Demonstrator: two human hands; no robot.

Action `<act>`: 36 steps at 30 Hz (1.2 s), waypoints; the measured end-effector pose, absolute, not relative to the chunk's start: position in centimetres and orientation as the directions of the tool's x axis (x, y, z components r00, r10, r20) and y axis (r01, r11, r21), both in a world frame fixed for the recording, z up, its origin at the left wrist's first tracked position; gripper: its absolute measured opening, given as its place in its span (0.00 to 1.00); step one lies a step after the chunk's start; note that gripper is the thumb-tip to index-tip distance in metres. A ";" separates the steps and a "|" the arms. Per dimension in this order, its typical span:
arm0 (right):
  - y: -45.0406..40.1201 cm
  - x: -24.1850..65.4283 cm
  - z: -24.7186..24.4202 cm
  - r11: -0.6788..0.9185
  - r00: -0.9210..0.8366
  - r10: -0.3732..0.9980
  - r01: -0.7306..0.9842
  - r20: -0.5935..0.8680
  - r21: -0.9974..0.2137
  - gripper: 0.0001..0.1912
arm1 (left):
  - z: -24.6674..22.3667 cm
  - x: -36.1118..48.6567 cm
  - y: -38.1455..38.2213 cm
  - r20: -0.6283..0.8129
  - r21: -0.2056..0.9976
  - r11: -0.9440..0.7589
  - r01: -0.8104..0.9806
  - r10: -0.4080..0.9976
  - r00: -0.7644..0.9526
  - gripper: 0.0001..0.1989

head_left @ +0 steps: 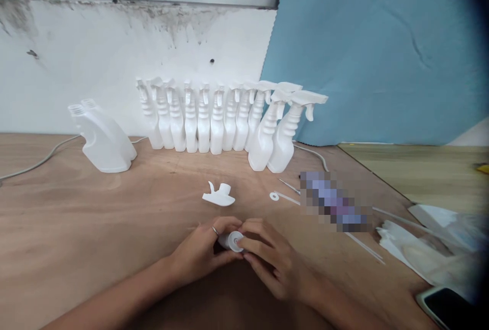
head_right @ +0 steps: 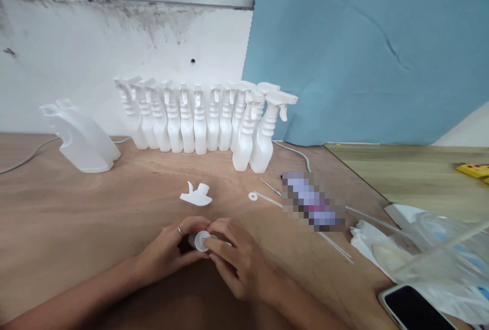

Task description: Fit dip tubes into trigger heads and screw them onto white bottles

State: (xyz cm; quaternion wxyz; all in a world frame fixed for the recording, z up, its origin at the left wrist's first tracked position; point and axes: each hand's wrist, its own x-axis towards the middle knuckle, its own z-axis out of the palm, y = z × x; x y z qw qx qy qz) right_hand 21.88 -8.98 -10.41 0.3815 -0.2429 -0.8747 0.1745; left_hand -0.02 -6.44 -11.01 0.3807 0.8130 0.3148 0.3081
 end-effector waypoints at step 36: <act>-9.1 20.6 -10.7 0.840 -0.564 0.515 0.482 0.645 -0.249 0.15 | -11.4 -0.5 -5.7 0.512 0.457 -0.841 0.288 0.514 0.688 0.10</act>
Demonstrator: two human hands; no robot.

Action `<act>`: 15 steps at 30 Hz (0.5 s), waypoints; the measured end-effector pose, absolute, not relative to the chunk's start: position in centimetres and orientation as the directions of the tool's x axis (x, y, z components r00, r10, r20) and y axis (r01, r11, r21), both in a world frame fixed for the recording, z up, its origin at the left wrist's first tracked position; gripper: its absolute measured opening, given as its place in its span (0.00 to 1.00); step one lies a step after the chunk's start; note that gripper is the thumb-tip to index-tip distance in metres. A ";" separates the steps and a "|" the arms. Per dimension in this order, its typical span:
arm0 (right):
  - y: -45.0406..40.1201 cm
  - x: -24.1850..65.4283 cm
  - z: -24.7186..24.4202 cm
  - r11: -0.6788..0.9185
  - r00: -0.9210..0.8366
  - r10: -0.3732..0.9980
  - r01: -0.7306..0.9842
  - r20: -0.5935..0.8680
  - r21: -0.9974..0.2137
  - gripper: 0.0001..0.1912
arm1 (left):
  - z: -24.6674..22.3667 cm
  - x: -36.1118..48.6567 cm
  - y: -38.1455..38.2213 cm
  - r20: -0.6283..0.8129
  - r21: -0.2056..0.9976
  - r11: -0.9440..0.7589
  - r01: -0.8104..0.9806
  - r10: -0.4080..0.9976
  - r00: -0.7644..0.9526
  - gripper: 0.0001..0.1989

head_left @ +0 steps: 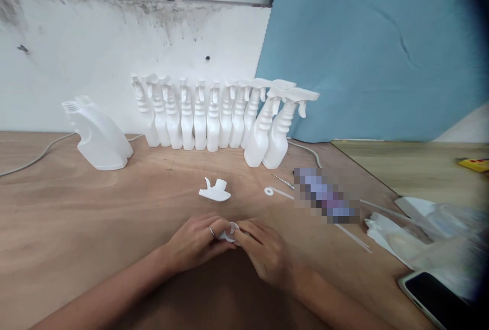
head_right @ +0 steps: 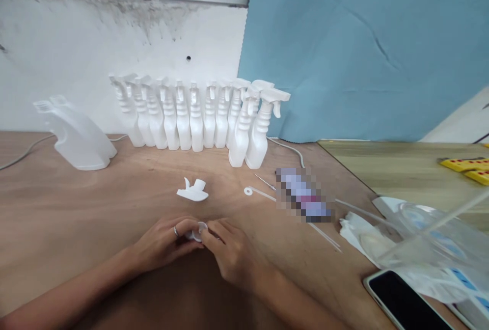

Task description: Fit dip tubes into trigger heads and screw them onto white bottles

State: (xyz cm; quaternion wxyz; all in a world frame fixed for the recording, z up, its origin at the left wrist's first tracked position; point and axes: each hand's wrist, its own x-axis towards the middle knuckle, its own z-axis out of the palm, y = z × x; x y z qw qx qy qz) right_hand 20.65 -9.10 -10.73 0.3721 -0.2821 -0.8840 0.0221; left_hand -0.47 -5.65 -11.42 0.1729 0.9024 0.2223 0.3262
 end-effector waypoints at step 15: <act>-5.8 28.8 -9.3 0.387 -0.374 0.783 0.919 0.497 0.083 0.12 | -11.0 -0.3 -6.0 0.478 0.466 -0.824 0.322 0.540 0.692 0.08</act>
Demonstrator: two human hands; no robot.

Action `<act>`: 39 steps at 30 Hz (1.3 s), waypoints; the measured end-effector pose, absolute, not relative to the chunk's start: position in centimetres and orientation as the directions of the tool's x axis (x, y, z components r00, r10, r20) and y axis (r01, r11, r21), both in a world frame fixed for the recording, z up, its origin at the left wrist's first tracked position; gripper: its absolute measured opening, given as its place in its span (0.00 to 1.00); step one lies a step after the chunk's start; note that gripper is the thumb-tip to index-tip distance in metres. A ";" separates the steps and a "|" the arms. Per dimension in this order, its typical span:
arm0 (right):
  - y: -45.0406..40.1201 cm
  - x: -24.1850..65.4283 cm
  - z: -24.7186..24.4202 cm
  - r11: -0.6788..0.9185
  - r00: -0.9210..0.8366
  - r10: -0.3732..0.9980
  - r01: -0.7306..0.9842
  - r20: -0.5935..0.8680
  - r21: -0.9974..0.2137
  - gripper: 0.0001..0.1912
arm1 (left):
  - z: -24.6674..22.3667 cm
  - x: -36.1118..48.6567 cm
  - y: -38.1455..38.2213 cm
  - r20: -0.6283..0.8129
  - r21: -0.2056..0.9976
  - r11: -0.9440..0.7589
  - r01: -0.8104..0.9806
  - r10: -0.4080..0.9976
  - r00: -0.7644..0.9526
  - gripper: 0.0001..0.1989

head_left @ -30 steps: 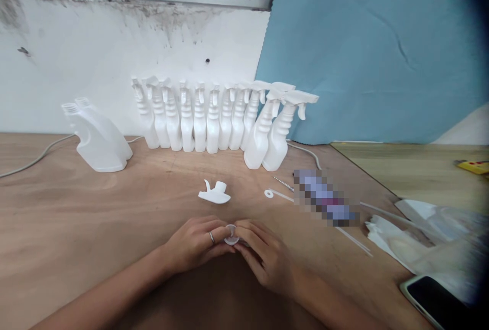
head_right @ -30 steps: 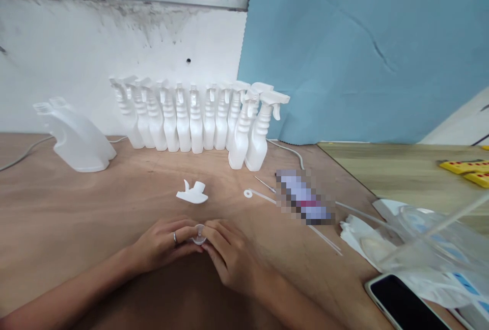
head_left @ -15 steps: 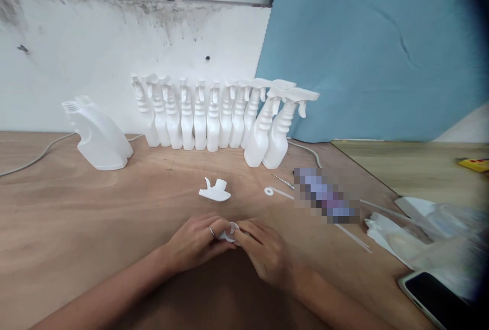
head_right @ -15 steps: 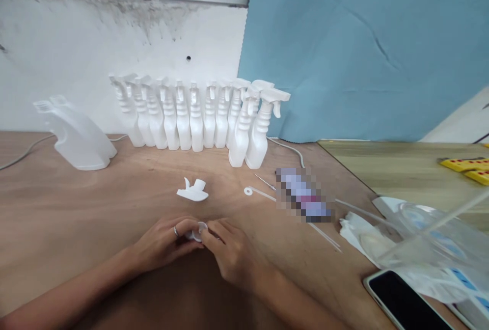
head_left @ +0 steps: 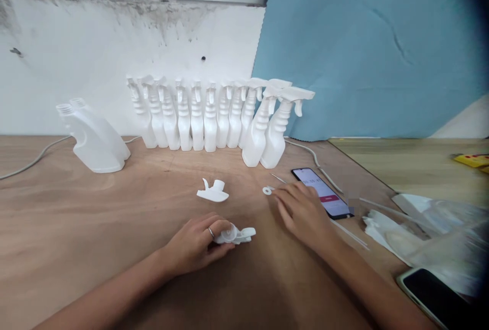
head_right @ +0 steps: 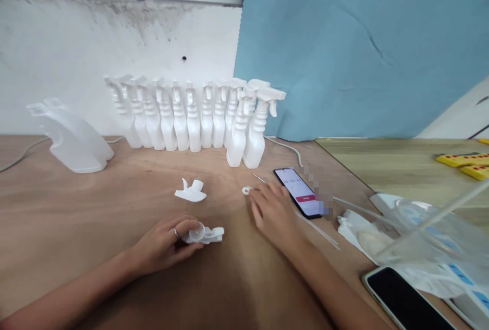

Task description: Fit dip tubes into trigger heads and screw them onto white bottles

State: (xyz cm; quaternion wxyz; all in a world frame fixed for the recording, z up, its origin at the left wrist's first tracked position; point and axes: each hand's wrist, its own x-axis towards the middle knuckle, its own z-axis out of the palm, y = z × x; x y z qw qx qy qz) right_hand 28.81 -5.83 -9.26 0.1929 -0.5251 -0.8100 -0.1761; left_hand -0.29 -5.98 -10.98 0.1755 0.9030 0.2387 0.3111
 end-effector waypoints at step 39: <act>-6.1 29.0 -5.5 0.208 0.169 0.973 -0.339 0.158 -0.918 0.22 | -10.7 -0.5 -5.6 0.223 0.723 -0.603 0.338 0.666 0.712 0.17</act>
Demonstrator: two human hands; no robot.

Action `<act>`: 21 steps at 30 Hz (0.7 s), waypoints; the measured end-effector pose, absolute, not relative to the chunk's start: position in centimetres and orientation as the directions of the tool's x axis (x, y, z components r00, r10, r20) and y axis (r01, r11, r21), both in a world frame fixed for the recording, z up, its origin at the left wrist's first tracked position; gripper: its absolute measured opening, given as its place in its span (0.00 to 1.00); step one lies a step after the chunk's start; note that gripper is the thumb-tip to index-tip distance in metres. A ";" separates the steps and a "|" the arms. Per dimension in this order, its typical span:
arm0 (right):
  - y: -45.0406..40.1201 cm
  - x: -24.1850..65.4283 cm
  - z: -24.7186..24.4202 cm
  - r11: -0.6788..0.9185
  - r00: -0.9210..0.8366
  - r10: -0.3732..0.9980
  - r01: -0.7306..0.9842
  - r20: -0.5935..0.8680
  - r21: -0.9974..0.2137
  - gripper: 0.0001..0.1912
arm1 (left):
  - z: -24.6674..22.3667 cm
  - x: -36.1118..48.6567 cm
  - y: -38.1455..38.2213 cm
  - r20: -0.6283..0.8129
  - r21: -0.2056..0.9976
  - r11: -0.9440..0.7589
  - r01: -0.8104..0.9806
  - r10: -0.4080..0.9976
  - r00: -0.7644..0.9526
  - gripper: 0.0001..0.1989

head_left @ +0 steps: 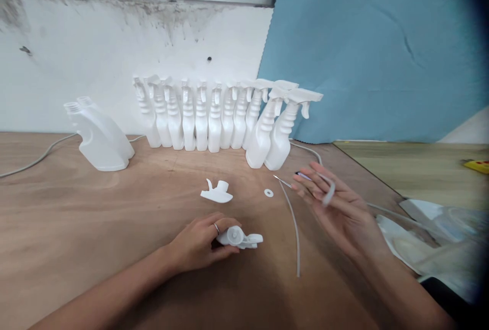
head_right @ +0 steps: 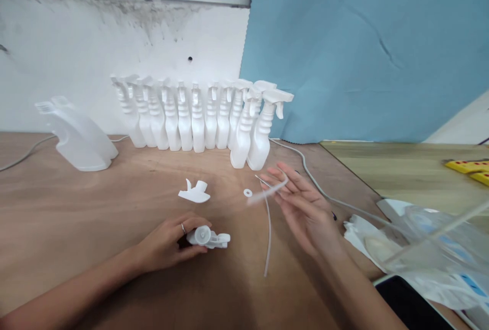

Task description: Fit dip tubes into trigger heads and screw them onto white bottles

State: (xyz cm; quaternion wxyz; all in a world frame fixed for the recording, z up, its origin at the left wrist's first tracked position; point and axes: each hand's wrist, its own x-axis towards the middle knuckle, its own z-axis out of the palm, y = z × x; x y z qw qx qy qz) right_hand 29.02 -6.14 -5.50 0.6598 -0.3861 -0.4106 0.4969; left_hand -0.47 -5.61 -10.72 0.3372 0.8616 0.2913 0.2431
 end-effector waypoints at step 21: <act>-8.1 19.5 -6.5 0.110 -0.368 0.919 -0.102 0.140 -0.989 0.19 | -10.6 -0.4 -5.4 0.220 0.757 -0.581 0.299 0.657 0.721 0.18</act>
